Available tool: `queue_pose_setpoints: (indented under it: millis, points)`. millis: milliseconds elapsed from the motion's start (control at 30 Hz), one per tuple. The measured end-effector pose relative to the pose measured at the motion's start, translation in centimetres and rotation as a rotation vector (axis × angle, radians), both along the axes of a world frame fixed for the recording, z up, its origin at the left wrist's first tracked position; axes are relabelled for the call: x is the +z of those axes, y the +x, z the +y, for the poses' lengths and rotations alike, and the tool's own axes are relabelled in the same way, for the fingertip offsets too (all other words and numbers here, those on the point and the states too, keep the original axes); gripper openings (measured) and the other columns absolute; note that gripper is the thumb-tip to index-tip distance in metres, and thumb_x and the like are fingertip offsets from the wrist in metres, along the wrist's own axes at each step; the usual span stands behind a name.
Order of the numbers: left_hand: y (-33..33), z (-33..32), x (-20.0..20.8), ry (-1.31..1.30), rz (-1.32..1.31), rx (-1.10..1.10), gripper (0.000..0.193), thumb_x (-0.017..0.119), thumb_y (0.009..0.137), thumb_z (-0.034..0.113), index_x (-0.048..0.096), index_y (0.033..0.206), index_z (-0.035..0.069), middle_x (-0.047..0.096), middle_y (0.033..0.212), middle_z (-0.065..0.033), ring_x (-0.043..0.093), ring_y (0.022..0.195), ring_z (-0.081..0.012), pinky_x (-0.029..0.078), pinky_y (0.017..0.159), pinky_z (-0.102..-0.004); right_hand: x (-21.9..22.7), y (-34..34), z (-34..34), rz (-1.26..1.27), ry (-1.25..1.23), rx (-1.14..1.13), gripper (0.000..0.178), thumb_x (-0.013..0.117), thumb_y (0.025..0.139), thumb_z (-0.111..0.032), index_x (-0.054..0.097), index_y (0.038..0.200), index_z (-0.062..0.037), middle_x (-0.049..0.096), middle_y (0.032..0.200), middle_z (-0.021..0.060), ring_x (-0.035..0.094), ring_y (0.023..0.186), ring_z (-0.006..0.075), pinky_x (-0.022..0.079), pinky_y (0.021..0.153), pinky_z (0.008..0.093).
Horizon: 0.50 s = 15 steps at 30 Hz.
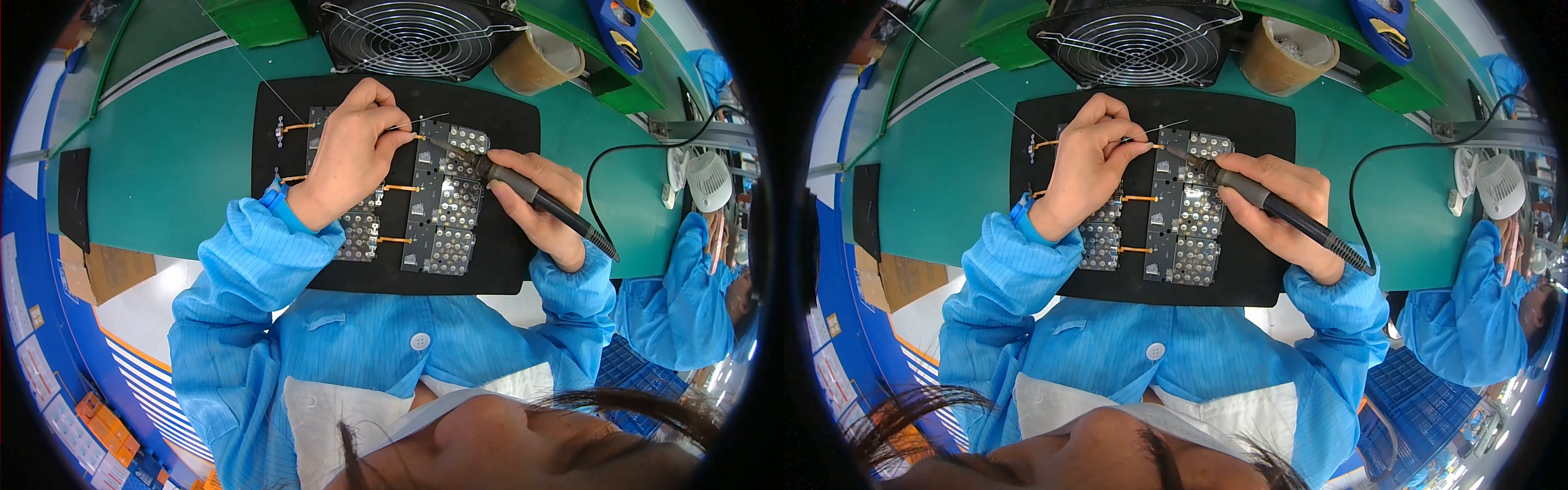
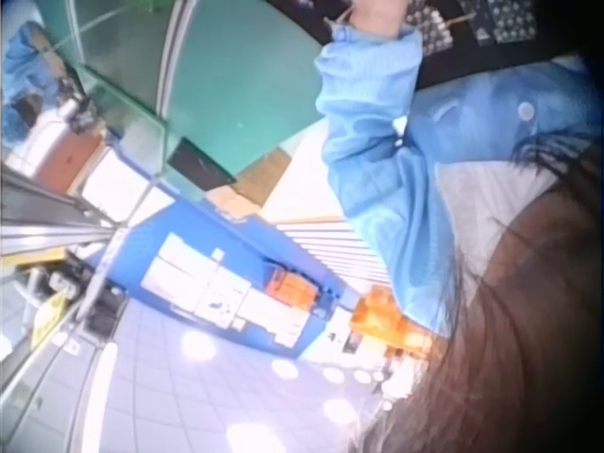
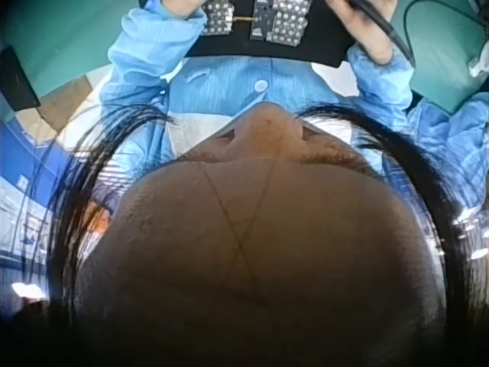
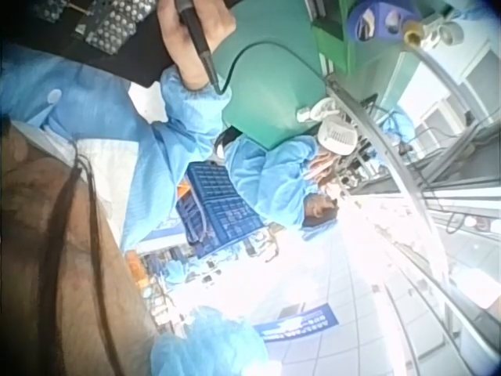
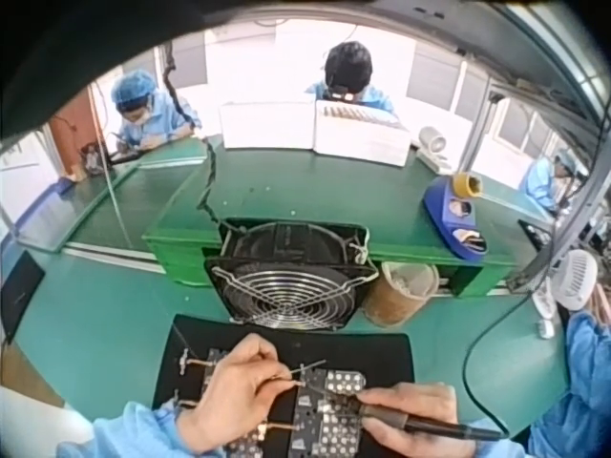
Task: The person solders components and wires onto printed circuit boards using a soldering iron and solder wire.
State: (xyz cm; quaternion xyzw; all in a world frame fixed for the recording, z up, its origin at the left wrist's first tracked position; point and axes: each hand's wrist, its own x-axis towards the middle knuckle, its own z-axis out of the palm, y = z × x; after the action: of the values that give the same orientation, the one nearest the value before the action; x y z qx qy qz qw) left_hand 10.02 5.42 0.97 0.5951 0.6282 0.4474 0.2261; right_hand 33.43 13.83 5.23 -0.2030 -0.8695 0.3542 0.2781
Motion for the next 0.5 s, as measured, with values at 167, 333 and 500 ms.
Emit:
queue_pose_setpoints:
  millis: [167, 333, 500]
  points:
    - [-0.08, -0.02, -0.11, 0.014, 0.012, 0.001, 0.01, 0.07, 0.075, -0.005, 0.067, 0.084, -0.004, 0.054, 0.091, -0.0113, 0.059, 0.073, -0.0259, 0.048, 0.063, -0.035, 0.05, 0.08, 0.08, 0.0, -0.014, 0.022, 0.029, 0.072, 0.078, -0.003, 0.068, 0.106, 0.0021, 0.067, 0.075, 0.0125, 0.065, 0.06, 0.0186, 0.048, 0.053, 0.0285]
    - [-0.16, -0.14, -0.08, 0.012, 0.006, 0.004, 0.01, 0.071, 0.074, -0.004, 0.067, 0.084, -0.004, 0.054, 0.09, -0.0112, 0.059, 0.073, -0.0259, 0.047, 0.063, -0.0348, 0.04, -0.05, -0.07, -0.003, -0.002, 0.008, 0.029, 0.072, 0.078, -0.004, 0.068, 0.106, 0.0022, 0.068, 0.076, 0.0132, 0.065, 0.061, 0.019, 0.048, 0.053, 0.028]
    - [-0.08, -0.04, -0.09, 0.013, 0.017, 0.0, 0.01, 0.071, 0.074, -0.004, 0.067, 0.084, -0.003, 0.054, 0.09, -0.0111, 0.059, 0.073, -0.0257, 0.047, 0.063, -0.0346, 0.1, 0.07, 0.09, -0.002, -0.003, -0.004, 0.029, 0.073, 0.078, -0.005, 0.068, 0.106, 0.0022, 0.068, 0.076, 0.0136, 0.065, 0.061, 0.0194, 0.048, 0.054, 0.0277]
